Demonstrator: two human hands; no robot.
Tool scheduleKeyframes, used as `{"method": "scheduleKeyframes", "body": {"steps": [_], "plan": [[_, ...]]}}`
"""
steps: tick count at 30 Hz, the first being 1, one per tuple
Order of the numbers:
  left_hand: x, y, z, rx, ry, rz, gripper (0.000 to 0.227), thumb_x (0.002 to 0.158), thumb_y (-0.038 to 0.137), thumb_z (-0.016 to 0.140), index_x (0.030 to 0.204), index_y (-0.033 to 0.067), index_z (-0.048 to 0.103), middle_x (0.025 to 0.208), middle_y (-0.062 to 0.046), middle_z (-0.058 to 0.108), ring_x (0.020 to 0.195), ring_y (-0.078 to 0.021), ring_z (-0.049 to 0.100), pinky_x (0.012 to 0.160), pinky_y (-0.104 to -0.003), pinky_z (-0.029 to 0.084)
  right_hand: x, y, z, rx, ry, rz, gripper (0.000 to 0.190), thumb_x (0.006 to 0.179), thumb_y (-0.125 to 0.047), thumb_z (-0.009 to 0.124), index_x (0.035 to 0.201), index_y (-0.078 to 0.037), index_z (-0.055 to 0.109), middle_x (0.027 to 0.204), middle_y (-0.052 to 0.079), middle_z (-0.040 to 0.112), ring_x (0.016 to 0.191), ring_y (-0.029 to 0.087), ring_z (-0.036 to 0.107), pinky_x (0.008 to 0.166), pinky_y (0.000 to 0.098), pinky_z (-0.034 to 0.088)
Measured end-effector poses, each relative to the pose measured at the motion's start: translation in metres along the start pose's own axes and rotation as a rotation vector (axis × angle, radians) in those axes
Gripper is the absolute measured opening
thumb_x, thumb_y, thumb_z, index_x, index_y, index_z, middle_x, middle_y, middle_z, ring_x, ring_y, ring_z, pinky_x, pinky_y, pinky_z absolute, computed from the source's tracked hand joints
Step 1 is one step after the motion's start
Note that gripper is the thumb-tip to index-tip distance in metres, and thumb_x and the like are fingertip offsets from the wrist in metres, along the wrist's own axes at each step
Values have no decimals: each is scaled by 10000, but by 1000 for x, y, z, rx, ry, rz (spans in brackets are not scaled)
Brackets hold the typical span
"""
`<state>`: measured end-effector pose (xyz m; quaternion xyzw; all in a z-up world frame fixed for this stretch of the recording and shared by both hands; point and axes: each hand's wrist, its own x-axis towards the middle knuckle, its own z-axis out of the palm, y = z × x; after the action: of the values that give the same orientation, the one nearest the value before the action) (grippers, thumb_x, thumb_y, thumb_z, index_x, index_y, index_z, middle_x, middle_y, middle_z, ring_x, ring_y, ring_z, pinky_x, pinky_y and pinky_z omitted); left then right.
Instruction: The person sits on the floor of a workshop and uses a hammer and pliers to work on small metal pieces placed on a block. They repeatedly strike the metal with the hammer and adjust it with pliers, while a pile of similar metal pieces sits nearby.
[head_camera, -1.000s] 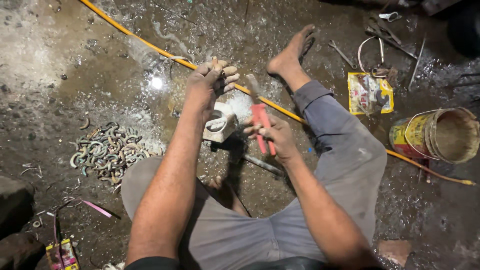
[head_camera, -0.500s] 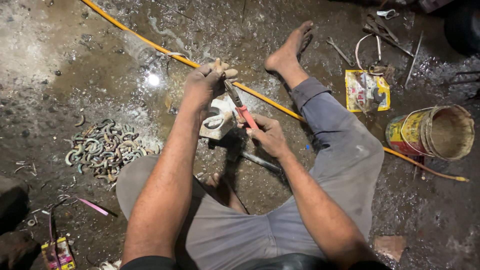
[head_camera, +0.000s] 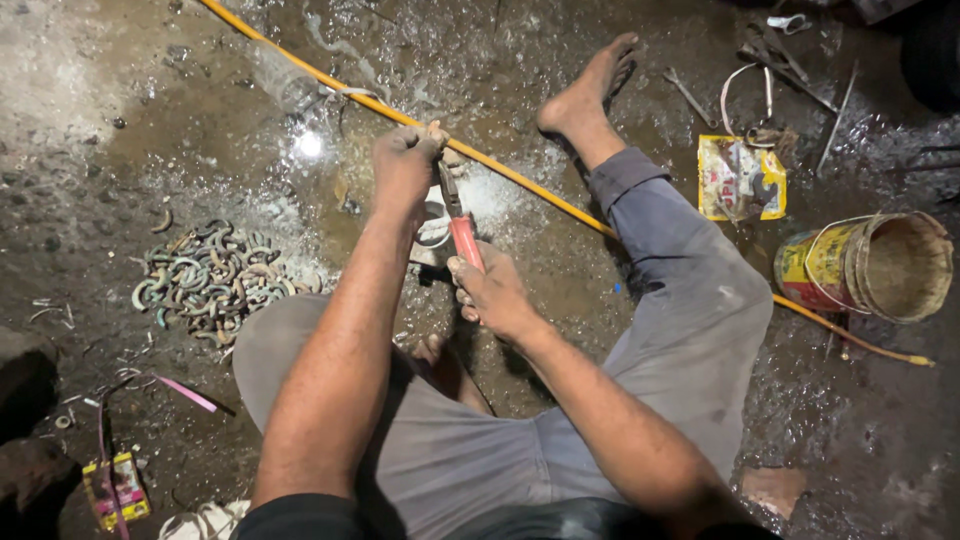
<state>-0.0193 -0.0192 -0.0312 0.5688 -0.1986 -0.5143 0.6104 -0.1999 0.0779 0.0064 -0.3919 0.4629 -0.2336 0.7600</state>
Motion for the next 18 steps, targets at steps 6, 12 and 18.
{"method": "scheduleKeyframes", "body": {"steps": [6, 12, 18], "plan": [[-11, -8, 4, 194, 140, 85, 130, 895, 44, 685, 840, -37, 771, 725, -67, 743, 598, -101, 628, 543, -286, 478, -19, 0, 8, -42, 70, 11, 194, 981, -206, 657, 1042, -53, 555, 706, -35, 503, 505, 53, 446, 390, 242, 373], [-19, 3, 12, 118, -19, 33, 170, 961, 121, 647, 880, -2, 732, 732, -42, 741, 595, -94, 661, 524, -265, 499, -12, -6, 6, 11, 102, 95, 183, 966, -205, 655, 1053, -79, 555, 693, -31, 510, 491, 58, 458, 387, 250, 399], [-15, 2, 4, 214, -88, 6, 208, 1012, 134, 648, 897, -26, 714, 767, -84, 739, 620, -128, 666, 558, -301, 529, -17, 10, 0, -232, 114, -93, 172, 999, -220, 662, 994, -63, 590, 647, -40, 513, 495, 47, 475, 419, 242, 392]]}}
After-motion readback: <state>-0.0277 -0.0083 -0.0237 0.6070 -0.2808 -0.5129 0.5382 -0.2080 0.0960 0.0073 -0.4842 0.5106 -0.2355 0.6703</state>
